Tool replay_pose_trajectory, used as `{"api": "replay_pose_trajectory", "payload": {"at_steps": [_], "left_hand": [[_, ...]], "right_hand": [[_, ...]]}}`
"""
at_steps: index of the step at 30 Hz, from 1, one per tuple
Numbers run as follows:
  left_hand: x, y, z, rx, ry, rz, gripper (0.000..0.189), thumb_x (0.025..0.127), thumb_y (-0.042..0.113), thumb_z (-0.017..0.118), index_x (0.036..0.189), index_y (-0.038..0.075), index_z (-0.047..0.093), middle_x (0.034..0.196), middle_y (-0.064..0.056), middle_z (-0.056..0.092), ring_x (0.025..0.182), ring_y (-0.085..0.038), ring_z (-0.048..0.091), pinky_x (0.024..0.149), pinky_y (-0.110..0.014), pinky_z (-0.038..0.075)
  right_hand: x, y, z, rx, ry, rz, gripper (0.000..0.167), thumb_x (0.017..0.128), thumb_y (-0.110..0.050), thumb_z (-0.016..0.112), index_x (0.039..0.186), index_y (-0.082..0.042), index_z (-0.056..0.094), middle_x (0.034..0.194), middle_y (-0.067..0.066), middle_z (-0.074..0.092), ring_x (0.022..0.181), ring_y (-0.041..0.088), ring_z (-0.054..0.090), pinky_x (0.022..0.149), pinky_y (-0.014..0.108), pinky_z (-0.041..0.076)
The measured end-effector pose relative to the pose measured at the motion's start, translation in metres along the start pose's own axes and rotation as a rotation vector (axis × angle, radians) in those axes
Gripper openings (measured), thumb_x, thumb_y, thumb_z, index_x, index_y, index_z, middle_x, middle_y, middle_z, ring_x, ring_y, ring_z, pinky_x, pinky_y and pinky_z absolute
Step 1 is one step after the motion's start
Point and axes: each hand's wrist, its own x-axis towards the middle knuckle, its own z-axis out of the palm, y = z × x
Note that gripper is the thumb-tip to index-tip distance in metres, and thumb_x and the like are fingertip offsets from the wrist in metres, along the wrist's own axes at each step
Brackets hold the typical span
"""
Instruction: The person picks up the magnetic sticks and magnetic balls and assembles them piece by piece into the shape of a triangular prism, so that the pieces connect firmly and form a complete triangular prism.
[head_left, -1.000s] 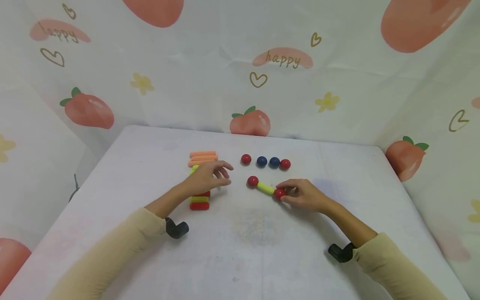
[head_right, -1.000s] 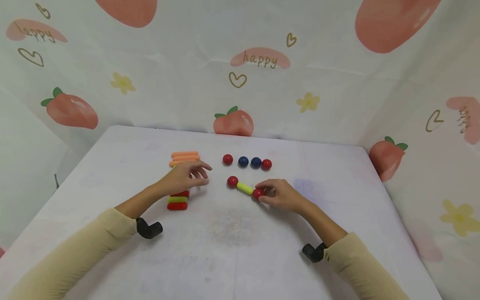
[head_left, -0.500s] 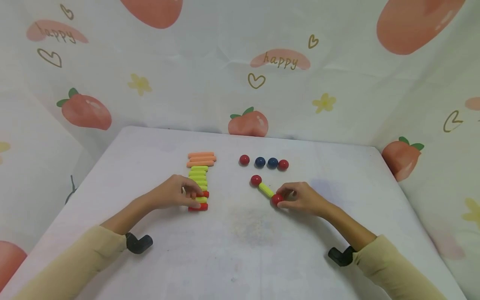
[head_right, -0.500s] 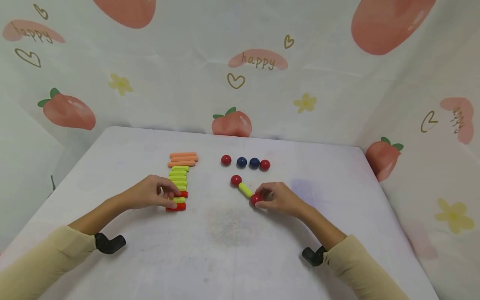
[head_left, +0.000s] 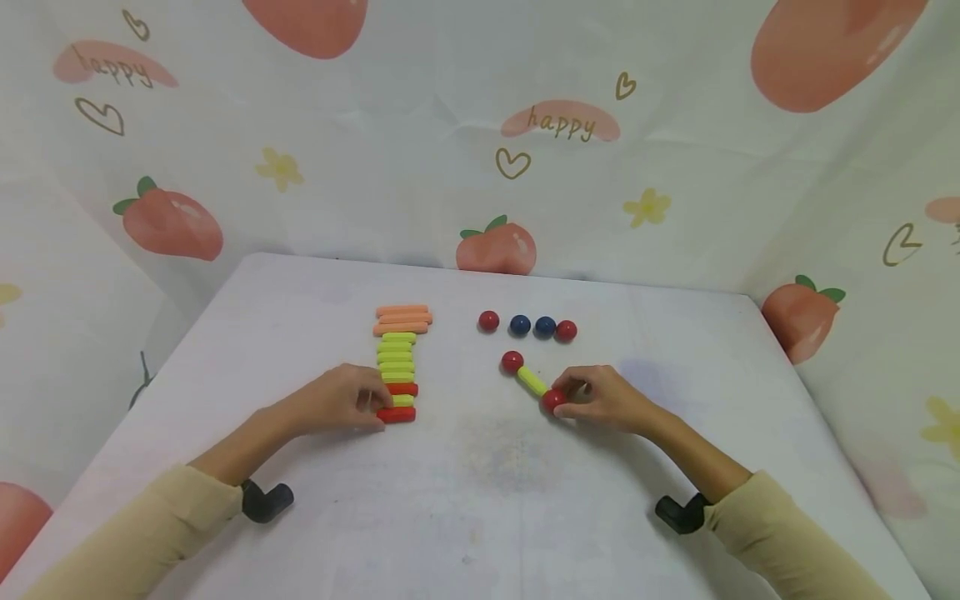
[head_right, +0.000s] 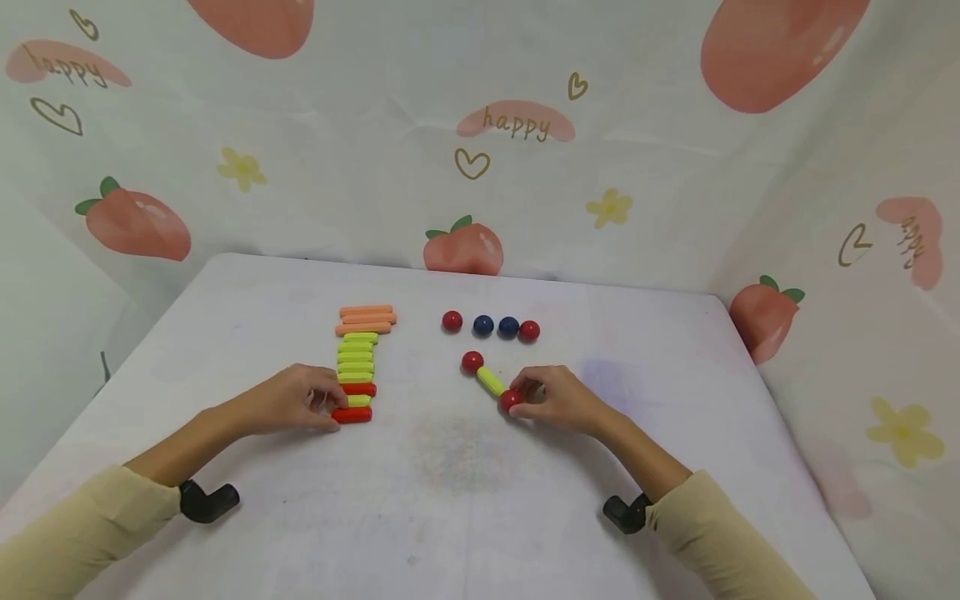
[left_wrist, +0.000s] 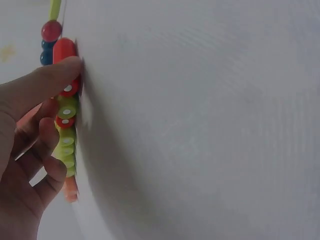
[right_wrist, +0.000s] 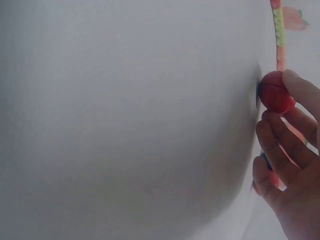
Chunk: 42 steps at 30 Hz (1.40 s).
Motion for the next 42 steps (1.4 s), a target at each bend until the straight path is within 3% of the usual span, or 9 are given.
{"api": "replay_pose_trajectory", "payload": {"at_steps": [4, 10, 20, 24, 30, 36, 42], "left_hand": [[0.002, 0.005, 0.004, 0.065, 0.041, 0.021, 0.019, 0.079, 0.016, 0.084, 0.095, 0.016, 0.074, 0.080, 0.011, 0.058, 0.069, -0.005, 0.050, 0.060, -0.021, 0.047], [0.015, 0.015, 0.014, 0.026, 0.084, 0.038, 0.016, 0.081, 0.016, 0.082, 0.095, 0.018, 0.074, 0.084, 0.012, 0.059, 0.075, -0.007, 0.052, 0.064, -0.023, 0.047], [0.066, 0.050, 0.041, -0.120, 0.091, 0.000, 0.019, 0.085, 0.018, 0.079, 0.103, 0.015, 0.075, 0.088, 0.013, 0.067, 0.069, -0.009, 0.054, 0.064, -0.023, 0.048], [0.085, 0.062, 0.052, -0.134, 0.067, -0.037, 0.021, 0.086, 0.020, 0.078, 0.105, 0.015, 0.075, 0.088, 0.012, 0.069, 0.070, -0.009, 0.055, 0.065, -0.023, 0.049], [0.105, 0.076, 0.062, -0.140, 0.044, -0.041, 0.022, 0.086, 0.020, 0.078, 0.107, 0.014, 0.075, 0.091, 0.010, 0.070, 0.080, -0.011, 0.057, 0.071, -0.024, 0.051], [0.116, 0.085, 0.066, -0.150, 0.031, -0.045, 0.023, 0.087, 0.020, 0.078, 0.109, 0.013, 0.075, 0.094, 0.009, 0.070, 0.083, -0.010, 0.058, 0.073, -0.022, 0.051], [0.115, 0.085, 0.063, -0.178, 0.025, -0.032, 0.026, 0.087, 0.019, 0.078, 0.112, 0.011, 0.074, 0.096, 0.006, 0.071, 0.083, -0.012, 0.058, 0.073, -0.022, 0.052]], "right_hand": [[0.000, 0.000, 0.000, 0.001, -0.002, -0.012, 0.030, 0.084, -0.025, 0.081, 0.107, -0.009, 0.071, 0.095, -0.004, 0.072, 0.088, 0.013, 0.064, 0.081, 0.033, 0.054], [0.001, 0.000, 0.002, 0.001, -0.007, -0.021, 0.028, 0.083, -0.025, 0.082, 0.105, -0.011, 0.071, 0.093, -0.006, 0.071, 0.087, 0.012, 0.063, 0.080, 0.031, 0.054], [0.001, -0.003, 0.005, 0.015, -0.016, -0.040, 0.028, 0.084, -0.027, 0.081, 0.102, -0.010, 0.070, 0.092, -0.005, 0.071, 0.085, 0.013, 0.063, 0.079, 0.030, 0.055], [0.002, -0.004, 0.006, 0.008, -0.009, -0.033, 0.027, 0.083, -0.027, 0.082, 0.102, -0.011, 0.070, 0.092, -0.006, 0.071, 0.085, 0.012, 0.063, 0.078, 0.028, 0.056], [0.001, -0.004, 0.006, 0.009, -0.003, -0.052, 0.027, 0.083, -0.027, 0.082, 0.102, -0.011, 0.070, 0.092, -0.005, 0.071, 0.084, 0.012, 0.064, 0.079, 0.029, 0.057], [0.000, -0.004, 0.006, 0.018, -0.012, -0.056, 0.027, 0.084, -0.026, 0.081, 0.102, -0.009, 0.070, 0.092, -0.004, 0.072, 0.084, 0.012, 0.065, 0.080, 0.033, 0.056], [0.001, -0.004, 0.007, 0.022, -0.011, -0.044, 0.027, 0.083, -0.026, 0.082, 0.102, -0.011, 0.070, 0.092, -0.006, 0.072, 0.083, 0.011, 0.065, 0.079, 0.030, 0.056]]}}
